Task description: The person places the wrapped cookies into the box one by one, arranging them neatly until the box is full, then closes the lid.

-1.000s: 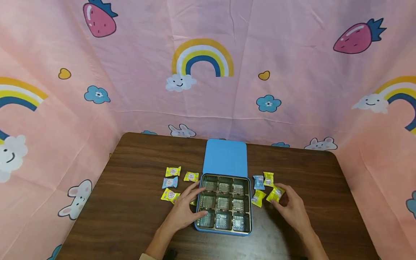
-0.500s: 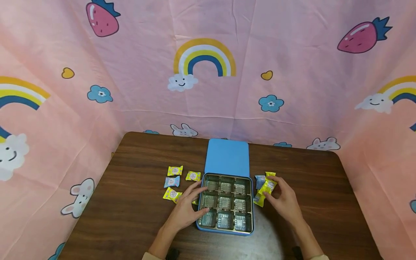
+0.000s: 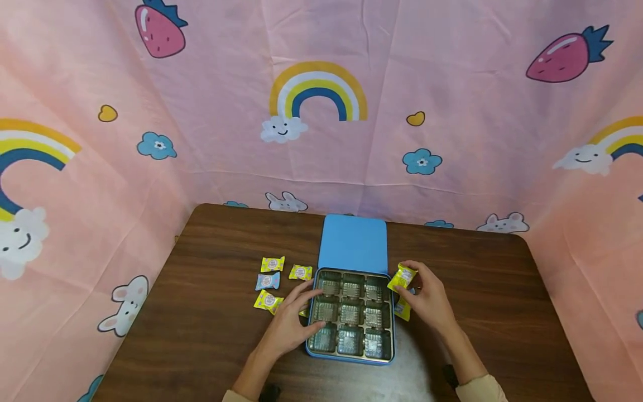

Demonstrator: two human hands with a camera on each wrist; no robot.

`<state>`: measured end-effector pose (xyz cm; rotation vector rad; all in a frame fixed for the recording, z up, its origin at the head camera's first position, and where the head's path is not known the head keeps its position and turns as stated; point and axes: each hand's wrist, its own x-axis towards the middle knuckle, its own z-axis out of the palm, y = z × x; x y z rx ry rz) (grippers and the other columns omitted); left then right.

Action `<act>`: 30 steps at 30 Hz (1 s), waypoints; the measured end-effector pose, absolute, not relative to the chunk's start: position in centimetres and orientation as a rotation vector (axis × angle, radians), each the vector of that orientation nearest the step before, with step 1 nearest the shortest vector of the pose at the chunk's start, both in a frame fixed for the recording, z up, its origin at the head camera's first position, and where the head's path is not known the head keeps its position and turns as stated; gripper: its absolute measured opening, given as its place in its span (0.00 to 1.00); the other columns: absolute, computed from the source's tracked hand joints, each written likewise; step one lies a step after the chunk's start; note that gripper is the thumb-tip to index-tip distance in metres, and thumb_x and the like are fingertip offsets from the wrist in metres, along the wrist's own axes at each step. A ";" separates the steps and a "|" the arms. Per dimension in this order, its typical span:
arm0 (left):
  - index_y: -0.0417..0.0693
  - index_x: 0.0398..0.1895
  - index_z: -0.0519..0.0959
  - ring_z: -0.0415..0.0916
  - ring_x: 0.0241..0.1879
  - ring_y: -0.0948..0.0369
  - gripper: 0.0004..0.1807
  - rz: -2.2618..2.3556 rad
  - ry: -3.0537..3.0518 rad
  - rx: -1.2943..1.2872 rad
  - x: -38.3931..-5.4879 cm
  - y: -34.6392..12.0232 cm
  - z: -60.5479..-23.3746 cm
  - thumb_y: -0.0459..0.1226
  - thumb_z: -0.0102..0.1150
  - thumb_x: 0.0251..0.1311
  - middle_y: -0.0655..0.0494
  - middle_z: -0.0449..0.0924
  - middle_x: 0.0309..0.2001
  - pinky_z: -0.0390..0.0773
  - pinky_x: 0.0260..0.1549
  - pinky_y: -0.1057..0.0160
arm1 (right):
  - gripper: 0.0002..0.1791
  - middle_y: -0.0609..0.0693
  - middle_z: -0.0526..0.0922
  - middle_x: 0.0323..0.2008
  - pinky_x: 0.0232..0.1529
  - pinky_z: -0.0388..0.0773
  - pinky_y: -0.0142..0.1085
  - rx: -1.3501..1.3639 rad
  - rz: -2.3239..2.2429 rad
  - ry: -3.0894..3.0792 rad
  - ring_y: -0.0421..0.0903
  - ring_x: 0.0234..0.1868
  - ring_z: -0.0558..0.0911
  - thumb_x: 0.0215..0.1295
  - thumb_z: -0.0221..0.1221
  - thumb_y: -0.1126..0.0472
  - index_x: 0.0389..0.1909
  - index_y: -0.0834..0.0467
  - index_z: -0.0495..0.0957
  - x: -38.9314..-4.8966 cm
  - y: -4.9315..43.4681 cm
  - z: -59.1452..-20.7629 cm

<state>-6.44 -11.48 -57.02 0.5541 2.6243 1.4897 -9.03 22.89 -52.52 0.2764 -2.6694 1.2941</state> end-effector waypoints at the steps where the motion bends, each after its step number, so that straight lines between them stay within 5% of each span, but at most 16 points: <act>1: 0.54 0.66 0.74 0.66 0.68 0.52 0.35 1.492 2.620 0.558 -6.5 -11.4 -57.0 0.44 0.75 0.53 0.56 0.58 0.74 0.79 0.54 0.57 | 0.32 0.51 0.79 0.47 0.33 0.83 0.43 0.286 1.300 -2.667 0.49 0.35 0.79 0.54 0.73 0.69 0.60 0.55 0.73 -9.2 22.8 -52.5; 12: 0.55 0.66 0.75 0.66 0.68 0.54 0.35 1.494 2.614 0.548 -6.6 -11.5 -57.1 0.45 0.75 0.53 0.57 0.58 0.74 0.79 0.54 0.58 | 0.32 0.50 0.80 0.46 0.35 0.81 0.39 0.287 1.302 -2.669 0.52 0.36 0.80 0.55 0.73 0.66 0.60 0.55 0.73 -10.0 22.0 -52.6; 30: 0.55 0.66 0.75 0.65 0.69 0.51 0.34 1.494 2.615 0.542 -6.5 -11.4 -57.0 0.43 0.75 0.54 0.56 0.58 0.74 0.81 0.52 0.56 | 0.31 0.55 0.79 0.51 0.44 0.79 0.53 0.289 1.262 -2.702 0.51 0.45 0.78 0.53 0.74 0.63 0.58 0.59 0.73 -10.9 20.7 -53.2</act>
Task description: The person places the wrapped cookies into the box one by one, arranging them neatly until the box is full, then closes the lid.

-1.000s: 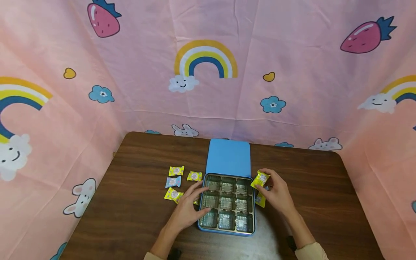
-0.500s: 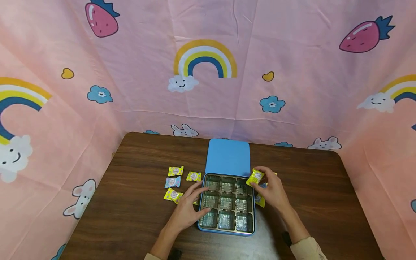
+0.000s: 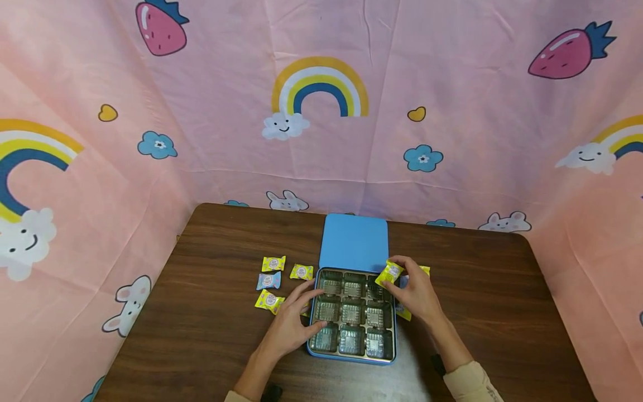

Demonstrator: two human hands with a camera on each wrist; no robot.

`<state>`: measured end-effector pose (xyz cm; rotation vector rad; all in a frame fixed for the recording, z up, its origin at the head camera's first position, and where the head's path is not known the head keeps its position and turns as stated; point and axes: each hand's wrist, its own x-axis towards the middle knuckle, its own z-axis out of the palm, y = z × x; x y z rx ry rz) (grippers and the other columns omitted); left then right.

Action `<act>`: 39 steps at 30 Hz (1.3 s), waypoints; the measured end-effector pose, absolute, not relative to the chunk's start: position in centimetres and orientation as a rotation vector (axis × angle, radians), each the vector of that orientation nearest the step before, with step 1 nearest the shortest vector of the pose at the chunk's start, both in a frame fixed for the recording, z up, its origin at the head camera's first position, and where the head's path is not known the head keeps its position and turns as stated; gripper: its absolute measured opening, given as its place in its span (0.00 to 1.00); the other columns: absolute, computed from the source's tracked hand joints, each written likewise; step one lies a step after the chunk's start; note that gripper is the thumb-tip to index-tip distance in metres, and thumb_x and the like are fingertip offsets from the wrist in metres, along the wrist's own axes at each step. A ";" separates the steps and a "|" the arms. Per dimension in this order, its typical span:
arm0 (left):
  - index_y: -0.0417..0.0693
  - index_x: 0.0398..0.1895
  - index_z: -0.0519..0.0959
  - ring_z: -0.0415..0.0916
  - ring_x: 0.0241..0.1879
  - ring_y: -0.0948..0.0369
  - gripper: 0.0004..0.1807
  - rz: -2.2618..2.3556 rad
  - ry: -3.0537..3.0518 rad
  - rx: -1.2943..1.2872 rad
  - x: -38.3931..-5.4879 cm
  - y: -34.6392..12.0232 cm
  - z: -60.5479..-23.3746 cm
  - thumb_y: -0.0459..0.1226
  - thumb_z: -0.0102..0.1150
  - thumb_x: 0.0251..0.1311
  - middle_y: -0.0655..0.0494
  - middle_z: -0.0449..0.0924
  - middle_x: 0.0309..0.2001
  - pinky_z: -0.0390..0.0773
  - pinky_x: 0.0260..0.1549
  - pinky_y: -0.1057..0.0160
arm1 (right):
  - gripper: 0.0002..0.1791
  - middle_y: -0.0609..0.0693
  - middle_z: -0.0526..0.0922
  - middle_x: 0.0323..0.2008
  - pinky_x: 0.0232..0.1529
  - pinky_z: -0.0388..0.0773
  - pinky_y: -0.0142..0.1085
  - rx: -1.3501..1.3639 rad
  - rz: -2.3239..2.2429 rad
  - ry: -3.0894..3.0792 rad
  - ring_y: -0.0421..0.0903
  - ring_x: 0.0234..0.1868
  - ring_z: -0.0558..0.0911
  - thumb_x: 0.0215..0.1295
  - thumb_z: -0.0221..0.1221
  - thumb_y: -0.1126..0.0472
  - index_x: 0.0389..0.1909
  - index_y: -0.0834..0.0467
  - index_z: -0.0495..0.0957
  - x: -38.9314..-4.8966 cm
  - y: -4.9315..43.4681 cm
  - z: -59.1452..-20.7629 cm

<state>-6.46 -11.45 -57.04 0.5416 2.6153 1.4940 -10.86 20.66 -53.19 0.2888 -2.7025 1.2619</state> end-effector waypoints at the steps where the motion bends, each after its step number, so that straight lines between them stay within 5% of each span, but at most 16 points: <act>1: 0.56 0.66 0.75 0.65 0.69 0.51 0.34 1.494 2.611 0.537 -6.5 -11.4 -57.0 0.43 0.75 0.54 0.57 0.58 0.74 0.81 0.52 0.56 | 0.31 0.55 0.79 0.51 0.44 0.80 0.53 0.297 1.259 -2.701 0.51 0.44 0.78 0.53 0.74 0.64 0.58 0.59 0.73 -10.9 20.7 -53.2; 20: 0.56 0.67 0.74 0.65 0.68 0.50 0.34 1.466 2.605 0.524 -6.5 -11.5 -57.1 0.45 0.74 0.55 0.58 0.57 0.74 0.80 0.52 0.57 | 0.34 0.55 0.78 0.48 0.52 0.78 0.54 0.433 1.216 -2.675 0.52 0.49 0.78 0.55 0.74 0.63 0.62 0.62 0.72 -11.1 21.2 -53.7; 31: 0.56 0.66 0.74 0.67 0.67 0.51 0.35 1.460 2.625 0.544 -6.6 -11.3 -57.0 0.46 0.74 0.54 0.58 0.57 0.74 0.81 0.51 0.56 | 0.34 0.58 0.78 0.47 0.44 0.79 0.54 0.391 1.156 -2.664 0.54 0.47 0.79 0.54 0.73 0.67 0.63 0.61 0.72 -11.0 23.9 -53.7; 39: 0.56 0.66 0.74 0.67 0.67 0.49 0.34 1.493 2.628 0.573 -6.6 -11.3 -56.9 0.46 0.74 0.55 0.54 0.57 0.75 0.82 0.50 0.55 | 0.33 0.60 0.78 0.48 0.48 0.79 0.57 0.330 1.186 -2.681 0.57 0.48 0.80 0.55 0.72 0.68 0.63 0.61 0.72 -11.0 25.7 -53.8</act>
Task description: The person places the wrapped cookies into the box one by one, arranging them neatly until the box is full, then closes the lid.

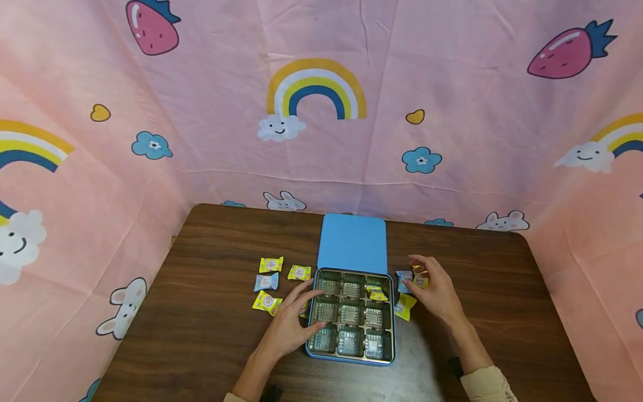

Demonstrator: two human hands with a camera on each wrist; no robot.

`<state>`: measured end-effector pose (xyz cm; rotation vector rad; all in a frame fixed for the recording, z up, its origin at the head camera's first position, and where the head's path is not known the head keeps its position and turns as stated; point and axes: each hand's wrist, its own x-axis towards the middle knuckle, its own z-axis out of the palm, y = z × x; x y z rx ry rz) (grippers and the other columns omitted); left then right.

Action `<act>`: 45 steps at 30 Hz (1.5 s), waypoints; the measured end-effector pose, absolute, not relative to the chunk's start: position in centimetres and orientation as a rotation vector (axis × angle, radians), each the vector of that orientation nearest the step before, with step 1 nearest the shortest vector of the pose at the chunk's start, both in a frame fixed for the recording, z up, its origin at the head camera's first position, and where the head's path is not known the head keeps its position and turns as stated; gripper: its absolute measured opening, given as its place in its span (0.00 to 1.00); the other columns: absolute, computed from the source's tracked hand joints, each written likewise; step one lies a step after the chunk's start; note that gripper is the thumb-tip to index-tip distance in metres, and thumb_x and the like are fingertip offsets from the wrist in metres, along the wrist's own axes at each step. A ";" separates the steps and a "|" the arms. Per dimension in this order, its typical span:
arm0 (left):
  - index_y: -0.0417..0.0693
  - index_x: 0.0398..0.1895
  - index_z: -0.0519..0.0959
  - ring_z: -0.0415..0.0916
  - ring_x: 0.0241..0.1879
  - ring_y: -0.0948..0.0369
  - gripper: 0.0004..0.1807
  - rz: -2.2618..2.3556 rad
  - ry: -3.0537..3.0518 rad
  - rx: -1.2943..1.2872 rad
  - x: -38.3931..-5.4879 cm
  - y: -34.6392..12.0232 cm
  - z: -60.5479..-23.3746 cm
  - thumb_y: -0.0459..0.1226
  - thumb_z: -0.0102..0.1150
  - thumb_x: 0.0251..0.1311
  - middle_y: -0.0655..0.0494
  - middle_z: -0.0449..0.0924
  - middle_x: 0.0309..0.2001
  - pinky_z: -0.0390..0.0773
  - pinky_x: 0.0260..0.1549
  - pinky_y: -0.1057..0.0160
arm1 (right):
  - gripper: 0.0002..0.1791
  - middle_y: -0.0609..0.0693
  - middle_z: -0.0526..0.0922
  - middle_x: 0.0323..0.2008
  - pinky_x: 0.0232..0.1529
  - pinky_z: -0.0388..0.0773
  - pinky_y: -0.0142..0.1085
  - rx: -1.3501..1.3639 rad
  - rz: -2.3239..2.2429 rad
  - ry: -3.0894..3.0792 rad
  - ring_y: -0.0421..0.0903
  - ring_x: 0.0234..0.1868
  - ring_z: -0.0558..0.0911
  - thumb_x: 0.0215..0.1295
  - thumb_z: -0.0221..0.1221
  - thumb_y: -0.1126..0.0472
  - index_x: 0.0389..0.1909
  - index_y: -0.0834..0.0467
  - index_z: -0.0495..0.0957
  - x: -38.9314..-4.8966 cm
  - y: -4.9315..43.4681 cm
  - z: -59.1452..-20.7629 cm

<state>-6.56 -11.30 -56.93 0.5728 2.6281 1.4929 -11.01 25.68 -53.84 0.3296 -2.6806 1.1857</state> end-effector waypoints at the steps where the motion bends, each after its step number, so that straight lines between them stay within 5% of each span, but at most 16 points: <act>1: 0.56 0.66 0.74 0.67 0.67 0.49 0.34 1.495 2.628 0.577 -6.6 -11.3 -56.9 0.46 0.74 0.55 0.54 0.57 0.75 0.82 0.50 0.55 | 0.33 0.60 0.78 0.49 0.48 0.79 0.57 0.329 1.189 -2.681 0.57 0.48 0.80 0.55 0.72 0.68 0.63 0.61 0.72 -11.0 25.8 -53.9; 33: 0.56 0.68 0.73 0.65 0.68 0.49 0.36 1.463 2.638 0.568 -6.4 -11.2 -56.7 0.44 0.74 0.55 0.55 0.57 0.75 0.82 0.50 0.53 | 0.31 0.57 0.77 0.51 0.47 0.80 0.53 0.250 0.995 -2.812 0.53 0.46 0.79 0.54 0.72 0.68 0.61 0.59 0.74 -11.4 30.1 -55.6; 45: 0.56 0.68 0.73 0.65 0.69 0.51 0.35 1.465 2.620 0.560 -6.4 -11.4 -56.9 0.44 0.74 0.55 0.56 0.56 0.75 0.81 0.51 0.54 | 0.33 0.60 0.72 0.59 0.50 0.79 0.57 0.230 1.010 -2.931 0.62 0.52 0.78 0.57 0.71 0.65 0.64 0.59 0.72 -12.4 30.7 -56.1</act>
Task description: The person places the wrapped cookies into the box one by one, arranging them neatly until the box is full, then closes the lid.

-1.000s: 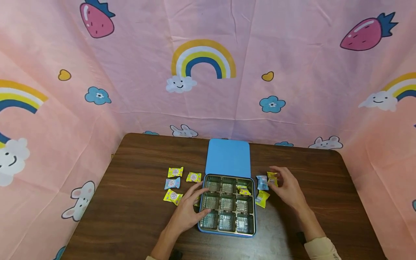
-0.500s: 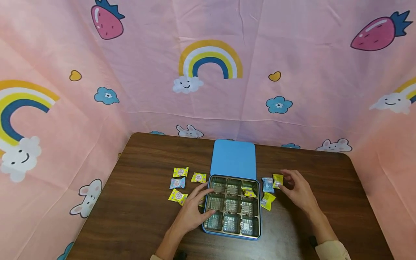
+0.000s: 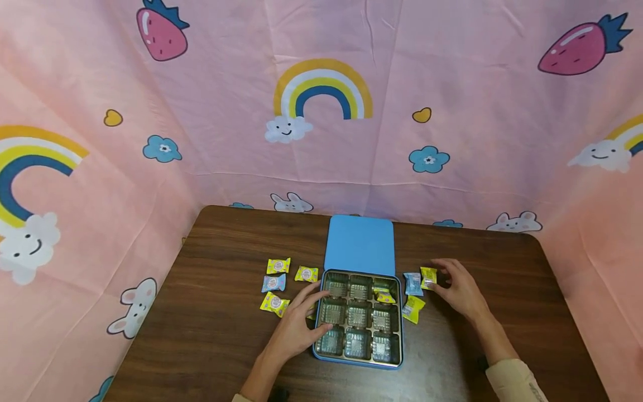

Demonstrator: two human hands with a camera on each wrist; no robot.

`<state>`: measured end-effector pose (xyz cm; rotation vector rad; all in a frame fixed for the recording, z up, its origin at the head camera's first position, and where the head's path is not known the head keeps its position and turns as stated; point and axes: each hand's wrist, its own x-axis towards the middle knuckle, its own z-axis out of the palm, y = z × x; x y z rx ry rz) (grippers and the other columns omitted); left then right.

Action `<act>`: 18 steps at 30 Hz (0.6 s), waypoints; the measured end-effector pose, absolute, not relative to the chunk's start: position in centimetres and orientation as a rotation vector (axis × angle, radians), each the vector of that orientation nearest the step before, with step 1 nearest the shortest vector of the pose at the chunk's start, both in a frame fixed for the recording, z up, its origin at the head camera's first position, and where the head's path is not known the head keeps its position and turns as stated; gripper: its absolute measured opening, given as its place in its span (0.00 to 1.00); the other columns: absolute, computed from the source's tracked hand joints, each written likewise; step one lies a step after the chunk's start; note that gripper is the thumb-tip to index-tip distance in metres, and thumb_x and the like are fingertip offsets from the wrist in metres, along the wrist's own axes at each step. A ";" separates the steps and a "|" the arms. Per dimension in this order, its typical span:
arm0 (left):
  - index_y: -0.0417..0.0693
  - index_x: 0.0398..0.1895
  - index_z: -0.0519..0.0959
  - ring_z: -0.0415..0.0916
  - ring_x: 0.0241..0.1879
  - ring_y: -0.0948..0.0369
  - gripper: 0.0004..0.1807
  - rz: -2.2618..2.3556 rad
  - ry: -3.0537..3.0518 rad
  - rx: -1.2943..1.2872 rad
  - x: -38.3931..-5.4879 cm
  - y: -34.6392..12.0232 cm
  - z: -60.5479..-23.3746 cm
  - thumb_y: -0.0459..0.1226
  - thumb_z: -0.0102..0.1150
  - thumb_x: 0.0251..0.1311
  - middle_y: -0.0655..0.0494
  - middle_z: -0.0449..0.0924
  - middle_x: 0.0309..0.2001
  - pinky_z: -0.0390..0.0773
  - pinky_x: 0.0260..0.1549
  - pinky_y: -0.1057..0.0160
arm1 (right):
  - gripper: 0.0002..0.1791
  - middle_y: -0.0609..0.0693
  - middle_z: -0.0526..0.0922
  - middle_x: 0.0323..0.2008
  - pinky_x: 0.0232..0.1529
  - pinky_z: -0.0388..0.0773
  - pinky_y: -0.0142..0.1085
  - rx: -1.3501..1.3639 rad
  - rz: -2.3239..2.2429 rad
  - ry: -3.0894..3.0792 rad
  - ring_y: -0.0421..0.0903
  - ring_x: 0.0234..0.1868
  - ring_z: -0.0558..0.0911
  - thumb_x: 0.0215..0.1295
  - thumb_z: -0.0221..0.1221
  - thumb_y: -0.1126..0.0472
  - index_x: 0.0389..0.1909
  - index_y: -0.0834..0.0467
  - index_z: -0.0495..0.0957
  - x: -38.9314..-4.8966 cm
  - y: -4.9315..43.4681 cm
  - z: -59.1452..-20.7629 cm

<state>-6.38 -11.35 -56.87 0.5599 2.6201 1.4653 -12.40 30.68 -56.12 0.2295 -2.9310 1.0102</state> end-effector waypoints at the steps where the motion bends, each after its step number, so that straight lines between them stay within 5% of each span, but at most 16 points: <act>1: 0.56 0.68 0.73 0.65 0.68 0.50 0.35 1.469 2.621 0.565 -6.4 -11.3 -56.8 0.44 0.74 0.55 0.56 0.57 0.75 0.81 0.51 0.54 | 0.33 0.60 0.72 0.60 0.50 0.79 0.57 0.230 1.011 -2.940 0.62 0.53 0.77 0.57 0.71 0.65 0.65 0.59 0.72 -12.5 30.7 -56.1; 18: 0.59 0.68 0.72 0.65 0.68 0.50 0.35 1.472 2.621 0.584 -6.5 -11.4 -56.8 0.49 0.72 0.56 0.56 0.56 0.75 0.82 0.50 0.54 | 0.30 0.61 0.76 0.57 0.46 0.80 0.55 0.235 0.942 -3.032 0.61 0.53 0.77 0.59 0.70 0.63 0.63 0.58 0.74 -12.8 31.1 -56.5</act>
